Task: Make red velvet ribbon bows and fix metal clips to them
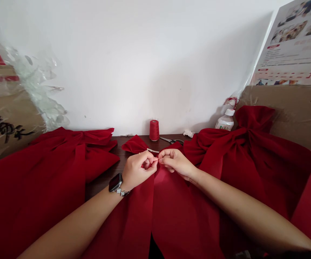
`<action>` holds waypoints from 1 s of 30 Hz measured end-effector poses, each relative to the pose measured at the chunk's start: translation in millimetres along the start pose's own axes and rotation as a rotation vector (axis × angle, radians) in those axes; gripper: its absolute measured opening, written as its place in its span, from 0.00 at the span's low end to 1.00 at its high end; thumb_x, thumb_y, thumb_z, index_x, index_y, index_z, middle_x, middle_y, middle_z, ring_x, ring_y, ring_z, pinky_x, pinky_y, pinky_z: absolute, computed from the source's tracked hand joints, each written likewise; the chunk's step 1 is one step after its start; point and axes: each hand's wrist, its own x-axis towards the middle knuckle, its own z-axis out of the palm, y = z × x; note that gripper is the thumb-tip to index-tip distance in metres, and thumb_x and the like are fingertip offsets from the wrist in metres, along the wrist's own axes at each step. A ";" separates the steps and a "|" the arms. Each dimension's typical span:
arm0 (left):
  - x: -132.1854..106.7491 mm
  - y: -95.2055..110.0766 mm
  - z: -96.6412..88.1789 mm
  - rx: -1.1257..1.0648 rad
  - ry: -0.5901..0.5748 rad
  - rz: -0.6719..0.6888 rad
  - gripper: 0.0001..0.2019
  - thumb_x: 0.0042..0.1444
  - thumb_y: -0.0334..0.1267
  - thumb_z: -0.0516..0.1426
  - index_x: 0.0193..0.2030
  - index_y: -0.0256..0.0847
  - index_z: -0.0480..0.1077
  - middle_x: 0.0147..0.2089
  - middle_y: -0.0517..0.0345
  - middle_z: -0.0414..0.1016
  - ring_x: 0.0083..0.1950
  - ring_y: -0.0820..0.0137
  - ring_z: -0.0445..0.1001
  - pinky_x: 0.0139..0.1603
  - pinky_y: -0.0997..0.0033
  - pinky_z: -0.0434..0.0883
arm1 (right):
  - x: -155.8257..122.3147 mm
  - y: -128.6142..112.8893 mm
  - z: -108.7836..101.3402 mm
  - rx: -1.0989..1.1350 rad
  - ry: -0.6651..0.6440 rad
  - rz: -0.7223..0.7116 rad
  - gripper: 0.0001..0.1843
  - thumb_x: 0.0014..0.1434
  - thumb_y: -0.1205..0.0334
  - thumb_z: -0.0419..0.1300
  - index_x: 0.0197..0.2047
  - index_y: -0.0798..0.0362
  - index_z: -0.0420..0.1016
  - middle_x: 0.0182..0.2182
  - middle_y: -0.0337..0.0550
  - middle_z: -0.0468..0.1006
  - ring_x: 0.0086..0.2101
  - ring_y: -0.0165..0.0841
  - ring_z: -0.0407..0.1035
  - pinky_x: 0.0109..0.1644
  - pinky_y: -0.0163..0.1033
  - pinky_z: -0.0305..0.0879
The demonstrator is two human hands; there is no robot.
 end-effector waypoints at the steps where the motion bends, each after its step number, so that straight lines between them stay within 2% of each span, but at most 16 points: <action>1: -0.1 0.2 -0.1 -0.001 -0.002 -0.005 0.10 0.52 0.29 0.57 0.26 0.41 0.59 0.22 0.64 0.73 0.20 0.78 0.68 0.23 0.80 0.66 | -0.1 0.1 0.0 -0.001 -0.001 -0.001 0.08 0.45 0.62 0.63 0.28 0.56 0.71 0.14 0.28 0.61 0.15 0.19 0.49 0.15 0.26 0.44; 7: 0.5 1.2 -0.8 -0.021 -0.012 -0.045 0.10 0.51 0.29 0.57 0.26 0.42 0.59 0.19 0.66 0.67 0.22 0.76 0.72 0.24 0.80 0.66 | -0.7 -1.1 0.4 -0.009 -0.003 0.004 0.08 0.45 0.61 0.63 0.28 0.56 0.71 0.13 0.28 0.61 0.15 0.19 0.49 0.15 0.26 0.44; 12: 0.8 2.6 -0.6 -0.113 -0.036 -0.150 0.10 0.51 0.30 0.57 0.25 0.42 0.58 0.19 0.67 0.64 0.24 0.75 0.74 0.24 0.81 0.66 | -1.6 -2.1 -0.2 -0.020 -0.005 0.005 0.09 0.45 0.60 0.64 0.29 0.56 0.71 0.13 0.28 0.61 0.15 0.19 0.49 0.16 0.27 0.44; 17: 5.3 -2.2 -1.2 -0.356 -0.046 -0.388 0.12 0.48 0.31 0.59 0.26 0.42 0.57 0.22 0.65 0.69 0.25 0.75 0.74 0.26 0.80 0.67 | -2.7 -1.8 -2.6 -0.035 -0.080 -0.062 0.11 0.49 0.59 0.64 0.34 0.55 0.70 0.15 0.28 0.61 0.16 0.20 0.50 0.18 0.28 0.45; 19: 10.0 -6.0 -3.9 -0.548 -0.030 -0.531 0.13 0.47 0.32 0.60 0.27 0.41 0.56 0.25 0.64 0.72 0.24 0.78 0.70 0.24 0.81 0.65 | -0.2 0.5 -4.5 -0.079 -0.112 -0.091 0.12 0.50 0.59 0.64 0.37 0.55 0.70 0.16 0.27 0.61 0.17 0.20 0.51 0.21 0.28 0.47; 21: 14.2 -9.1 -7.6 -0.831 -0.072 -0.677 0.14 0.46 0.35 0.62 0.29 0.41 0.57 0.26 0.65 0.71 0.19 0.81 0.64 0.19 0.82 0.60 | 5.1 5.1 -7.9 -0.146 -0.099 -0.122 0.12 0.50 0.59 0.64 0.37 0.55 0.70 0.16 0.27 0.61 0.18 0.21 0.53 0.24 0.29 0.49; 23: 15.7 -10.6 -10.6 -1.126 -0.210 -0.776 0.17 0.43 0.37 0.64 0.32 0.41 0.58 0.25 0.67 0.70 0.16 0.84 0.58 0.16 0.83 0.56 | 12.5 10.8 -13.1 -0.196 -0.028 -0.153 0.12 0.49 0.58 0.64 0.36 0.56 0.71 0.17 0.29 0.62 0.19 0.22 0.55 0.25 0.30 0.51; 25: 13.2 -10.3 -11.5 -1.317 -0.424 -0.796 0.19 0.39 0.36 0.67 0.33 0.40 0.61 0.23 0.66 0.70 0.15 0.83 0.58 0.15 0.83 0.57 | 19.9 15.6 -19.3 -0.205 0.059 -0.175 0.13 0.49 0.56 0.63 0.35 0.56 0.70 0.18 0.31 0.65 0.20 0.23 0.58 0.26 0.31 0.54; 28: 5.3 -8.3 -8.7 -1.383 -0.818 -0.720 0.19 0.36 0.37 0.69 0.34 0.38 0.67 0.25 0.61 0.74 0.20 0.79 0.67 0.18 0.81 0.64 | 26.9 18.1 -27.3 -0.227 0.147 -0.226 0.15 0.51 0.52 0.61 0.35 0.55 0.70 0.19 0.34 0.68 0.22 0.26 0.62 0.29 0.33 0.58; 30: 0.5 -7.5 -5.8 -1.364 -1.024 -0.652 0.19 0.38 0.39 0.69 0.36 0.37 0.71 0.27 0.59 0.76 0.23 0.77 0.70 0.21 0.80 0.67 | 28.9 17.5 -30.4 -0.285 0.195 -0.287 0.15 0.53 0.50 0.59 0.34 0.55 0.71 0.23 0.37 0.71 0.26 0.28 0.65 0.34 0.35 0.61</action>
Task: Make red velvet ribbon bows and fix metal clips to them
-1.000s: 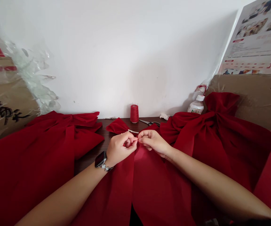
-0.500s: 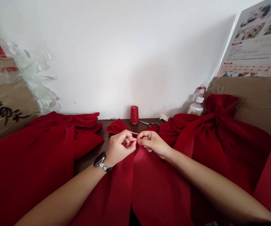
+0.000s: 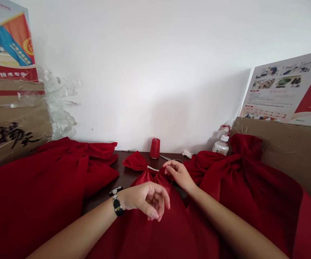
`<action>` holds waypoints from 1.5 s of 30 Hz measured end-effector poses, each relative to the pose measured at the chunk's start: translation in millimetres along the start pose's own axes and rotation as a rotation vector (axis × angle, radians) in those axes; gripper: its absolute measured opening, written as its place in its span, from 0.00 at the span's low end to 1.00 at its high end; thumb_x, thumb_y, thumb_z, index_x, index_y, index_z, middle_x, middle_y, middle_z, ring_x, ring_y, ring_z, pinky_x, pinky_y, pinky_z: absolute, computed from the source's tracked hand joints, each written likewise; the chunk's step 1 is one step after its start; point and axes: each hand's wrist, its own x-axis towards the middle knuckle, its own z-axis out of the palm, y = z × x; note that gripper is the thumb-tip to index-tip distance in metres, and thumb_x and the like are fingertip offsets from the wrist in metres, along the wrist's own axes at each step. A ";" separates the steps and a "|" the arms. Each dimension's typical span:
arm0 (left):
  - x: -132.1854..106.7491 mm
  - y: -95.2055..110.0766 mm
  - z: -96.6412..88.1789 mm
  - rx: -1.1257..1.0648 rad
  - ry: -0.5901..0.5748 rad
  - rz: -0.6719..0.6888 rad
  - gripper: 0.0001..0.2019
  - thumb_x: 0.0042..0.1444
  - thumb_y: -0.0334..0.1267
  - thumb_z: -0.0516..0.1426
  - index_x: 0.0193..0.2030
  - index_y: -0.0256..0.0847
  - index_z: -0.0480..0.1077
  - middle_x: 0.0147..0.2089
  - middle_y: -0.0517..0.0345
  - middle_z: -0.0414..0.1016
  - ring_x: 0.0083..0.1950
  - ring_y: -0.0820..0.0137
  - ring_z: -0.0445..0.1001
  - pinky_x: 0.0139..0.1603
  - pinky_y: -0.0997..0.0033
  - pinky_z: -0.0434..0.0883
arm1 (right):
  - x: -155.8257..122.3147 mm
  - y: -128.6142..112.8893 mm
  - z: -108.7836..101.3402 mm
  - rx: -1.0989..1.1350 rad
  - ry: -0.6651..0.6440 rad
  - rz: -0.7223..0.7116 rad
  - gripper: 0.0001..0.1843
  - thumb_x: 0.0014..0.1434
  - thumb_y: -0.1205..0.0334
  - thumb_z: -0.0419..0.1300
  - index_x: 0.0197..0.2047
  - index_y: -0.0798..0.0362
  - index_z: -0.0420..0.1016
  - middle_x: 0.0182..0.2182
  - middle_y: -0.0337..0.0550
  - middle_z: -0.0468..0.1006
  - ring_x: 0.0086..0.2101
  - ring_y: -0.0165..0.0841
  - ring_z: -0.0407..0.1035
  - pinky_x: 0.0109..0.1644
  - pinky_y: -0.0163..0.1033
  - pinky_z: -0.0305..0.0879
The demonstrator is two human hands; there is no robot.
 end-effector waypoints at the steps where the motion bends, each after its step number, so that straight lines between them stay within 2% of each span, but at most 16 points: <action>1: 0.5 -2.2 0.2 0.026 -0.053 -0.029 0.19 0.39 0.40 0.69 0.38 0.36 0.72 0.28 0.58 0.76 0.23 0.77 0.70 0.22 0.80 0.68 | 1.1 0.1 -0.9 -0.043 0.019 -0.034 0.15 0.54 0.50 0.58 0.34 0.55 0.72 0.26 0.40 0.73 0.29 0.30 0.67 0.38 0.36 0.63; 5: 2.8 -7.4 -1.3 0.052 -0.122 -0.066 0.18 0.41 0.41 0.69 0.39 0.35 0.76 0.29 0.58 0.76 0.25 0.77 0.71 0.24 0.80 0.69 | 11.8 1.9 -3.7 -0.232 0.054 -0.140 0.15 0.58 0.51 0.55 0.34 0.55 0.74 0.37 0.46 0.77 0.40 0.35 0.70 0.49 0.39 0.63; 9: 4.6 -9.2 -0.4 0.017 -0.166 -0.061 0.18 0.40 0.40 0.70 0.39 0.35 0.77 0.29 0.58 0.76 0.26 0.77 0.71 0.25 0.81 0.69 | 42.2 2.9 -8.7 -0.368 0.058 -0.136 0.15 0.60 0.53 0.52 0.40 0.55 0.72 0.42 0.48 0.76 0.43 0.34 0.70 0.51 0.39 0.64; 13: 3.0 -4.9 7.2 -0.012 -0.244 -0.053 0.19 0.39 0.42 0.70 0.38 0.36 0.76 0.29 0.58 0.75 0.27 0.75 0.72 0.26 0.81 0.69 | 79.9 -4.0 -15.6 -0.474 -0.028 -0.073 0.13 0.59 0.58 0.55 0.44 0.57 0.71 0.37 0.46 0.77 0.34 0.30 0.70 0.41 0.35 0.66; 15: 1.3 -0.6 11.4 0.017 -0.332 -0.091 0.20 0.40 0.43 0.70 0.39 0.36 0.76 0.29 0.58 0.75 0.28 0.73 0.73 0.29 0.78 0.70 | 93.6 -9.4 -19.3 -0.545 -0.130 -0.056 0.11 0.51 0.65 0.62 0.40 0.56 0.73 0.31 0.40 0.77 0.31 0.29 0.70 0.37 0.33 0.65; 17: 0.1 3.5 14.5 0.069 -0.441 -0.137 0.21 0.41 0.45 0.69 0.40 0.36 0.76 0.29 0.57 0.75 0.28 0.71 0.74 0.31 0.75 0.71 | 102.3 -14.6 -21.5 -0.629 -0.182 -0.057 0.13 0.43 0.73 0.65 0.36 0.55 0.75 0.28 0.37 0.76 0.28 0.28 0.68 0.36 0.31 0.63; 19: 0.2 5.8 16.2 0.117 -0.544 -0.176 0.21 0.43 0.48 0.68 0.41 0.36 0.76 0.29 0.56 0.75 0.28 0.69 0.74 0.32 0.72 0.73 | 107.5 -18.8 -20.5 -0.715 -0.147 -0.072 0.13 0.43 0.78 0.62 0.34 0.55 0.75 0.27 0.37 0.76 0.28 0.28 0.67 0.36 0.32 0.61; 21: 1.4 5.1 16.5 0.145 -0.596 -0.200 0.21 0.43 0.49 0.67 0.41 0.36 0.77 0.29 0.56 0.75 0.28 0.68 0.75 0.33 0.71 0.74 | 111.4 -21.5 -16.2 -0.790 -0.047 -0.092 0.12 0.48 0.77 0.57 0.35 0.54 0.75 0.29 0.40 0.77 0.31 0.30 0.68 0.38 0.33 0.60; 25: 4.8 -4.0 14.4 0.168 -0.541 -0.220 0.21 0.44 0.49 0.67 0.42 0.37 0.77 0.30 0.58 0.75 0.28 0.71 0.74 0.32 0.76 0.73 | 118.8 -22.7 -3.1 -0.883 0.127 -0.079 0.11 0.57 0.69 0.52 0.41 0.54 0.73 0.35 0.45 0.77 0.35 0.32 0.69 0.37 0.33 0.59; 29: 8.4 -17.5 11.8 0.194 -0.479 -0.236 0.22 0.46 0.48 0.66 0.45 0.38 0.77 0.32 0.58 0.75 0.30 0.71 0.74 0.31 0.77 0.73 | 122.0 -21.7 5.7 -0.953 0.124 -0.050 0.07 0.57 0.60 0.57 0.34 0.55 0.73 0.33 0.45 0.78 0.34 0.33 0.70 0.36 0.33 0.58; 32: 11.4 -25.8 11.1 0.216 -0.458 -0.245 0.22 0.46 0.49 0.65 0.45 0.38 0.77 0.32 0.57 0.75 0.31 0.69 0.75 0.28 0.75 0.73 | 121.5 -21.8 7.9 -1.005 0.111 -0.058 0.06 0.58 0.62 0.56 0.33 0.54 0.73 0.35 0.46 0.78 0.36 0.35 0.70 0.36 0.34 0.58; 38: 14.2 -29.8 12.4 0.182 -0.404 -0.260 0.24 0.46 0.48 0.66 0.49 0.40 0.75 0.34 0.57 0.75 0.31 0.71 0.74 0.27 0.76 0.73 | 120.4 -20.4 7.0 -1.062 0.104 -0.045 0.08 0.61 0.67 0.51 0.38 0.54 0.70 0.37 0.51 0.78 0.38 0.39 0.70 0.36 0.37 0.57; 45: 15.3 -29.2 12.7 0.150 -0.412 -0.294 0.29 0.42 0.50 0.67 0.52 0.41 0.73 0.35 0.58 0.74 0.32 0.71 0.73 0.28 0.76 0.72 | 119.9 -7.0 5.9 -0.985 0.110 -0.001 0.08 0.64 0.67 0.47 0.43 0.55 0.65 0.36 0.52 0.78 0.36 0.38 0.71 0.37 0.36 0.59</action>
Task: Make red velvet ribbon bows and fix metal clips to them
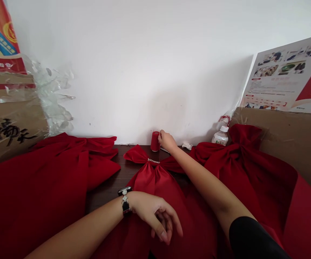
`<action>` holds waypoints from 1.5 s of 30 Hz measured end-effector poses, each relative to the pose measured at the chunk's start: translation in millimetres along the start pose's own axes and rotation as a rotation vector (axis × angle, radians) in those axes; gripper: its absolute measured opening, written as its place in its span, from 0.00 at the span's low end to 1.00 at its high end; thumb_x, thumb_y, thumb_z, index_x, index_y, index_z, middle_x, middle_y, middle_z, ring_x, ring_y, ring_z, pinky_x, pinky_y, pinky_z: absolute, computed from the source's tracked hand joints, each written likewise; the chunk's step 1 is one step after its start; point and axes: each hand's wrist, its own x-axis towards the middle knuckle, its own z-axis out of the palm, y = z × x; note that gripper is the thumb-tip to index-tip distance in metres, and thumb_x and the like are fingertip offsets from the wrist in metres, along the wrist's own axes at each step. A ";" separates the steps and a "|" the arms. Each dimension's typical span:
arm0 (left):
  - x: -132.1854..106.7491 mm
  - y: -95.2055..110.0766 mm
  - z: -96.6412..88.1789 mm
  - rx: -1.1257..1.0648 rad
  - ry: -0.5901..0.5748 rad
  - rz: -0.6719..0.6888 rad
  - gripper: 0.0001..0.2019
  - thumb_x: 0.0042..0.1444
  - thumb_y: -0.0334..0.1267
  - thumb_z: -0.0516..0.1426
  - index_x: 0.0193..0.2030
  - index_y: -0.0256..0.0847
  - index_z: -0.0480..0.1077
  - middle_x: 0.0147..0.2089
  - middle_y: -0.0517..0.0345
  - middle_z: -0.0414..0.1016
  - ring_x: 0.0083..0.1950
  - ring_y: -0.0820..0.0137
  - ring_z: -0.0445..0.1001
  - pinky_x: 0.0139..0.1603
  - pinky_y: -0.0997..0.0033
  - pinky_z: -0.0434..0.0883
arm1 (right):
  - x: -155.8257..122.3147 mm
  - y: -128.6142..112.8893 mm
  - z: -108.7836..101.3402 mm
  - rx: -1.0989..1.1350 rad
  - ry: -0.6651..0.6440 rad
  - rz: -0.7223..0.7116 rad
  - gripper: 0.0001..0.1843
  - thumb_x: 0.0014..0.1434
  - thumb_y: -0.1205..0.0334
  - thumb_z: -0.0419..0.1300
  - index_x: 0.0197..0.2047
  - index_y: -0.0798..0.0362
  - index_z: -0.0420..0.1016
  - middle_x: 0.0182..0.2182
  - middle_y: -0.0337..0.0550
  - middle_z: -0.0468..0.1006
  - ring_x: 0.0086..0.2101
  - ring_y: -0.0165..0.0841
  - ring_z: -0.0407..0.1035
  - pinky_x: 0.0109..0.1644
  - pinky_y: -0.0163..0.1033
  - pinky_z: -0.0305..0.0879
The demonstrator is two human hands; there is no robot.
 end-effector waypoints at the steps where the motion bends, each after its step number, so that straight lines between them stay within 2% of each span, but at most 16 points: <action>1: -0.1 0.0 -0.3 -0.002 -0.002 0.000 0.30 0.42 0.50 0.67 0.52 0.41 0.72 0.35 0.58 0.74 0.32 0.71 0.73 0.28 0.76 0.72 | 0.2 1.3 1.9 0.024 -0.001 0.006 0.07 0.64 0.67 0.47 0.43 0.55 0.64 0.35 0.51 0.78 0.35 0.36 0.71 0.37 0.36 0.59; 9: -1.8 0.8 -4.5 -0.045 -0.052 0.009 0.30 0.44 0.45 0.68 0.55 0.41 0.70 0.37 0.58 0.74 0.35 0.72 0.73 0.32 0.76 0.73 | 1.8 6.2 13.0 0.236 0.008 0.031 0.05 0.62 0.70 0.45 0.39 0.54 0.59 0.25 0.43 0.77 0.25 0.32 0.70 0.32 0.34 0.62; 14: -1.9 -1.8 -7.3 -0.074 -0.049 -0.003 0.34 0.45 0.42 0.68 0.60 0.41 0.65 0.40 0.56 0.73 0.36 0.72 0.73 0.32 0.76 0.73 | 3.1 9.3 16.4 0.372 0.020 0.070 0.03 0.62 0.69 0.46 0.38 0.52 0.56 0.21 0.39 0.74 0.21 0.31 0.69 0.28 0.33 0.63; 17: -2.2 -3.3 -8.1 -0.090 -0.052 0.005 0.36 0.45 0.42 0.68 0.61 0.41 0.63 0.41 0.55 0.73 0.36 0.72 0.73 0.32 0.75 0.73 | 2.4 11.5 15.5 0.468 0.031 0.091 0.04 0.62 0.69 0.47 0.36 0.51 0.54 0.18 0.36 0.72 0.20 0.31 0.69 0.26 0.32 0.64; 21: -3.7 -2.2 -7.1 -0.088 -0.058 -0.004 0.32 0.45 0.45 0.67 0.57 0.39 0.67 0.42 0.55 0.72 0.38 0.71 0.73 0.34 0.74 0.72 | 1.3 11.5 4.9 0.627 0.042 0.111 0.07 0.61 0.69 0.49 0.34 0.49 0.53 0.17 0.33 0.71 0.19 0.30 0.70 0.23 0.31 0.66; 25: -5.1 0.4 -5.9 -0.084 -0.087 -0.024 0.30 0.45 0.47 0.67 0.55 0.39 0.70 0.42 0.55 0.73 0.38 0.72 0.72 0.36 0.75 0.71 | 1.7 9.7 -23.5 0.797 0.026 0.135 0.09 0.59 0.71 0.50 0.30 0.51 0.55 0.16 0.33 0.71 0.18 0.28 0.70 0.24 0.32 0.69; 28: -6.1 1.2 -5.3 -0.068 -0.081 -0.037 0.30 0.44 0.48 0.67 0.55 0.39 0.71 0.41 0.56 0.73 0.38 0.72 0.72 0.37 0.76 0.71 | -0.5 11.7 -61.7 0.926 0.039 0.126 0.08 0.59 0.71 0.51 0.29 0.52 0.58 0.19 0.36 0.74 0.20 0.27 0.71 0.26 0.32 0.71; 31: -8.0 1.7 -4.3 -0.080 -0.055 -0.050 0.30 0.43 0.48 0.68 0.54 0.40 0.72 0.39 0.58 0.73 0.36 0.73 0.72 0.36 0.76 0.71 | -9.0 17.4 -108.0 1.078 0.146 0.103 0.06 0.61 0.67 0.50 0.31 0.53 0.60 0.23 0.37 0.76 0.26 0.26 0.75 0.33 0.31 0.73; 33: -9.3 2.2 -3.3 -0.106 -0.027 -0.052 0.29 0.43 0.48 0.68 0.52 0.41 0.72 0.38 0.58 0.74 0.35 0.73 0.72 0.36 0.76 0.71 | -17.5 20.7 -135.5 1.394 0.252 0.046 0.03 0.58 0.65 0.54 0.32 0.53 0.64 0.23 0.36 0.76 0.27 0.27 0.75 0.33 0.31 0.73; 35: -10.1 2.9 -2.2 -0.146 0.038 -0.019 0.27 0.42 0.48 0.68 0.50 0.41 0.73 0.37 0.58 0.75 0.35 0.73 0.72 0.35 0.76 0.72 | -26.1 21.5 -155.8 1.569 0.333 -0.003 0.03 0.56 0.65 0.57 0.31 0.54 0.66 0.22 0.36 0.76 0.25 0.26 0.74 0.31 0.29 0.73; 38: -10.3 5.5 -0.8 -0.198 0.226 0.086 0.23 0.43 0.48 0.68 0.44 0.38 0.75 0.34 0.55 0.77 0.34 0.71 0.74 0.33 0.75 0.72 | -36.2 17.2 -172.7 1.691 0.414 -0.045 0.04 0.54 0.66 0.59 0.30 0.54 0.67 0.20 0.34 0.74 0.21 0.24 0.70 0.26 0.28 0.69; 41: -12.1 11.4 -2.0 -0.236 0.475 0.199 0.18 0.47 0.49 0.65 0.37 0.35 0.75 0.31 0.51 0.77 0.30 0.71 0.74 0.31 0.75 0.71 | -43.0 10.5 -181.1 1.772 0.381 -0.074 0.06 0.52 0.65 0.62 0.29 0.54 0.66 0.19 0.31 0.70 0.19 0.21 0.64 0.22 0.26 0.64; 45: -24.3 22.7 -12.7 -0.322 0.888 0.517 0.18 0.54 0.50 0.60 0.33 0.34 0.73 0.26 0.52 0.74 0.27 0.72 0.71 0.30 0.75 0.68 | -50.9 4.4 -190.8 1.831 0.395 -0.147 0.07 0.52 0.66 0.62 0.29 0.54 0.66 0.19 0.30 0.68 0.16 0.18 0.58 0.19 0.24 0.58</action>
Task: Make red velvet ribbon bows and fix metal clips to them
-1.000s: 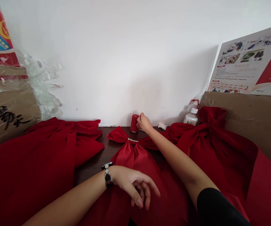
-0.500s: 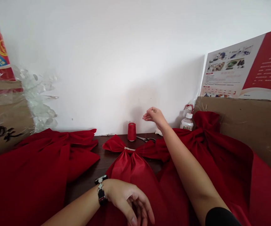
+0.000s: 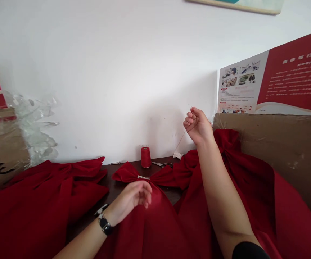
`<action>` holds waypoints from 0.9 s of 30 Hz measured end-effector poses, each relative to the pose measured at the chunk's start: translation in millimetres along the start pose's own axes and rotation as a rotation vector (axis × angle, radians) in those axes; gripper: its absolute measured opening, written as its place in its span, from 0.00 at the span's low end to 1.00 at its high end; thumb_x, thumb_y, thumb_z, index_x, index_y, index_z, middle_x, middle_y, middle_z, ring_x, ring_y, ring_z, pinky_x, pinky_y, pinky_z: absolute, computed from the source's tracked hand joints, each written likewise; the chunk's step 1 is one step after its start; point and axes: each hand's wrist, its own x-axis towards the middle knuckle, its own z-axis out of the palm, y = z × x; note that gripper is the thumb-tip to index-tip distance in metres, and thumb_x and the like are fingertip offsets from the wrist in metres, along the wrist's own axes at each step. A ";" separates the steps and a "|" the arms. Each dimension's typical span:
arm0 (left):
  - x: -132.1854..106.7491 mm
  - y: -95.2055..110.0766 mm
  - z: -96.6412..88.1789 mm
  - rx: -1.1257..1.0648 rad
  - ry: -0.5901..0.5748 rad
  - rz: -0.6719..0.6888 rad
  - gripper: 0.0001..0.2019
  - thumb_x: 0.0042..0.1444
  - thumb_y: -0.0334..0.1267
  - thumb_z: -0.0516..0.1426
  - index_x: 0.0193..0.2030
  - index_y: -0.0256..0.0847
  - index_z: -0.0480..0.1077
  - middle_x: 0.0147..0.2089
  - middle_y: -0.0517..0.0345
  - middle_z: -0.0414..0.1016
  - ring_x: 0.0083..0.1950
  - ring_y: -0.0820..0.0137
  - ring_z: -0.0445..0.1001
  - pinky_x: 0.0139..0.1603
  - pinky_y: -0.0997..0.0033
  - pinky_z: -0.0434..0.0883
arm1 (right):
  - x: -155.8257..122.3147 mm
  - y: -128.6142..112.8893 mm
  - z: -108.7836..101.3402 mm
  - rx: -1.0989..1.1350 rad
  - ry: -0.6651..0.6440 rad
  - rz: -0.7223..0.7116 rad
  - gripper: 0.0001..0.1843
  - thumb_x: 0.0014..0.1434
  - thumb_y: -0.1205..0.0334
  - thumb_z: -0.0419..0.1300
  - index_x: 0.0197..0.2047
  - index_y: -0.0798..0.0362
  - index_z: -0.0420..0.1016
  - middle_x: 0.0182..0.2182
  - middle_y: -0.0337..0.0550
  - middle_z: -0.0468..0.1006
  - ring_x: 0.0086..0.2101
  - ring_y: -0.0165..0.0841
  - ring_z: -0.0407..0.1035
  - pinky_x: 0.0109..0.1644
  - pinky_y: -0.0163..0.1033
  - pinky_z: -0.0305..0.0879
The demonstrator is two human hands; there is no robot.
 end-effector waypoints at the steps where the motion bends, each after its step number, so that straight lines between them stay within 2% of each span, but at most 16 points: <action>1: 1.6 5.1 -4.5 -0.021 0.090 0.083 0.16 0.56 0.49 0.59 0.34 0.34 0.73 0.25 0.54 0.73 0.26 0.73 0.70 0.29 0.75 0.67 | -1.4 -2.3 1.5 0.008 -0.008 -0.013 0.06 0.53 0.67 0.61 0.29 0.54 0.66 0.19 0.30 0.68 0.15 0.18 0.56 0.18 0.24 0.56; 5: 6.4 20.8 -24.6 -0.042 0.326 0.259 0.14 0.57 0.44 0.60 0.45 0.37 0.72 0.25 0.59 0.71 0.25 0.76 0.66 0.29 0.76 0.65 | -7.2 -8.5 7.4 0.008 -0.036 -0.030 0.06 0.54 0.66 0.61 0.28 0.54 0.65 0.16 0.27 0.63 0.13 0.17 0.47 0.15 0.25 0.48; 8: 8.1 22.6 -33.8 -0.008 0.383 0.295 0.19 0.57 0.42 0.59 0.54 0.41 0.67 0.27 0.60 0.73 0.26 0.76 0.65 0.31 0.75 0.65 | -11.3 -10.6 11.1 -0.018 -0.026 -0.060 0.08 0.54 0.66 0.61 0.28 0.53 0.65 0.15 0.26 0.59 0.13 0.18 0.45 0.15 0.26 0.46; 10: 9.1 19.8 -36.2 0.081 0.387 0.268 0.21 0.58 0.44 0.58 0.57 0.42 0.64 0.30 0.57 0.76 0.27 0.75 0.67 0.32 0.74 0.65 | -13.1 -11.7 12.5 -0.042 -0.025 -0.071 0.08 0.54 0.65 0.62 0.28 0.53 0.65 0.15 0.26 0.58 0.13 0.18 0.45 0.15 0.27 0.46; 13: 11.0 14.5 -37.2 0.270 0.412 0.214 0.18 0.58 0.49 0.57 0.49 0.39 0.67 0.36 0.50 0.80 0.27 0.73 0.70 0.32 0.72 0.65 | -13.7 -14.6 11.9 -0.088 -0.023 -0.083 0.09 0.55 0.64 0.62 0.29 0.52 0.65 0.15 0.26 0.57 0.13 0.18 0.45 0.15 0.28 0.46; 15: 12.3 12.4 -37.3 0.371 0.440 0.211 0.16 0.57 0.51 0.57 0.37 0.38 0.67 0.36 0.49 0.80 0.26 0.72 0.71 0.30 0.72 0.64 | -12.9 -18.2 9.7 -0.115 -0.014 -0.114 0.08 0.56 0.63 0.61 0.29 0.52 0.64 0.16 0.26 0.57 0.13 0.19 0.45 0.15 0.28 0.46; 17: 13.1 11.9 -37.1 0.433 0.448 0.217 0.16 0.56 0.51 0.58 0.31 0.38 0.65 0.34 0.50 0.80 0.26 0.72 0.72 0.29 0.73 0.63 | -11.7 -22.4 6.6 -0.138 -0.003 -0.150 0.08 0.58 0.62 0.60 0.29 0.51 0.64 0.16 0.26 0.56 0.12 0.19 0.45 0.15 0.28 0.47; 27: 13.1 12.7 -34.9 0.375 0.501 0.206 0.17 0.52 0.51 0.60 0.29 0.37 0.66 0.24 0.60 0.72 0.24 0.76 0.66 0.27 0.76 0.62 | -11.9 -37.3 -1.9 -0.234 0.020 -0.256 0.10 0.61 0.61 0.56 0.28 0.50 0.64 0.17 0.27 0.56 0.13 0.21 0.44 0.17 0.30 0.46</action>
